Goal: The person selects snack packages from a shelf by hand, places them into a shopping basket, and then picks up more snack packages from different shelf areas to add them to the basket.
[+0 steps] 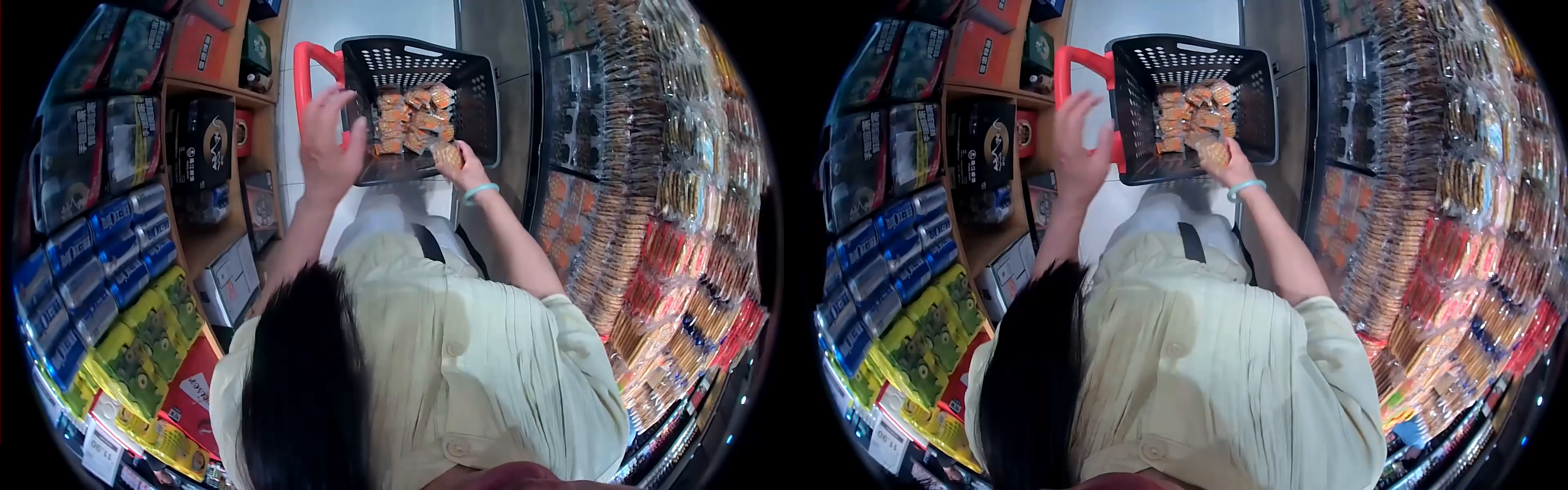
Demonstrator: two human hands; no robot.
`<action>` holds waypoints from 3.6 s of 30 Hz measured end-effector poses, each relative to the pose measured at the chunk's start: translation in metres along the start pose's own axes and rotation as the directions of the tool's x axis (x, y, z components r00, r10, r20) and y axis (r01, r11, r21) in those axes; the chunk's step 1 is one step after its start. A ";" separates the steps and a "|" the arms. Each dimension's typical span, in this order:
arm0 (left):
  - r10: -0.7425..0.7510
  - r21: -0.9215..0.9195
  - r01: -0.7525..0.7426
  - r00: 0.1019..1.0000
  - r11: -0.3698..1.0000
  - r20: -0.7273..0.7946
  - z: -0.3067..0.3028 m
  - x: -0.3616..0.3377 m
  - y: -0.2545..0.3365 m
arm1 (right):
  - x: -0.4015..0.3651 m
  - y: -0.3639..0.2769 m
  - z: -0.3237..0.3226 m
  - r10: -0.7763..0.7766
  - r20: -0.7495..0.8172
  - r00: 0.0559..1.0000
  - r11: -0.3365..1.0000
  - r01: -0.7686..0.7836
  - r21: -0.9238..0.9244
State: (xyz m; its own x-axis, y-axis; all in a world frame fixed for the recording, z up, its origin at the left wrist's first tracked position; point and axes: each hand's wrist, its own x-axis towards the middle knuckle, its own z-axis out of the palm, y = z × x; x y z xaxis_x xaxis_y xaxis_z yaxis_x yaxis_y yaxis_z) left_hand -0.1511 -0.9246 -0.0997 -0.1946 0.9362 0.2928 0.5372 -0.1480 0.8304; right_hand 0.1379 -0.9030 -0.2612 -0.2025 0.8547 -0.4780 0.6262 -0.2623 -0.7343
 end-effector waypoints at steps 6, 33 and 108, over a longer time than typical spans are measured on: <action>-0.058 0.678 0.062 0.998 0.733 -0.029 -0.022 0.030 -0.048 | 0.080 0.040 0.016 0.169 -0.044 0.985 0.970 -0.174 -0.169; -0.469 0.075 0.505 0.839 0.860 -0.274 0.033 0.015 -0.089 | 0.321 0.215 0.264 0.009 0.235 0.972 0.721 0.157 -0.675; -0.553 -0.587 0.809 0.493 0.009 0.672 -0.027 -0.095 -0.124 | -0.231 0.114 0.129 0.588 -0.130 0.798 0.787 -0.602 -0.133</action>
State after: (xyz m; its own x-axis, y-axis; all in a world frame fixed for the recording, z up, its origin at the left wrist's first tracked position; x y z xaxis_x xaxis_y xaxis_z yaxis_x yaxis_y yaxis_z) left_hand -0.2217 -1.0037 -0.2174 0.1582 0.7578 -0.6330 -0.6344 0.5693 0.5229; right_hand 0.1590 -1.1877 -0.2963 0.3046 0.5860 -0.7509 0.7151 -0.6614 -0.2260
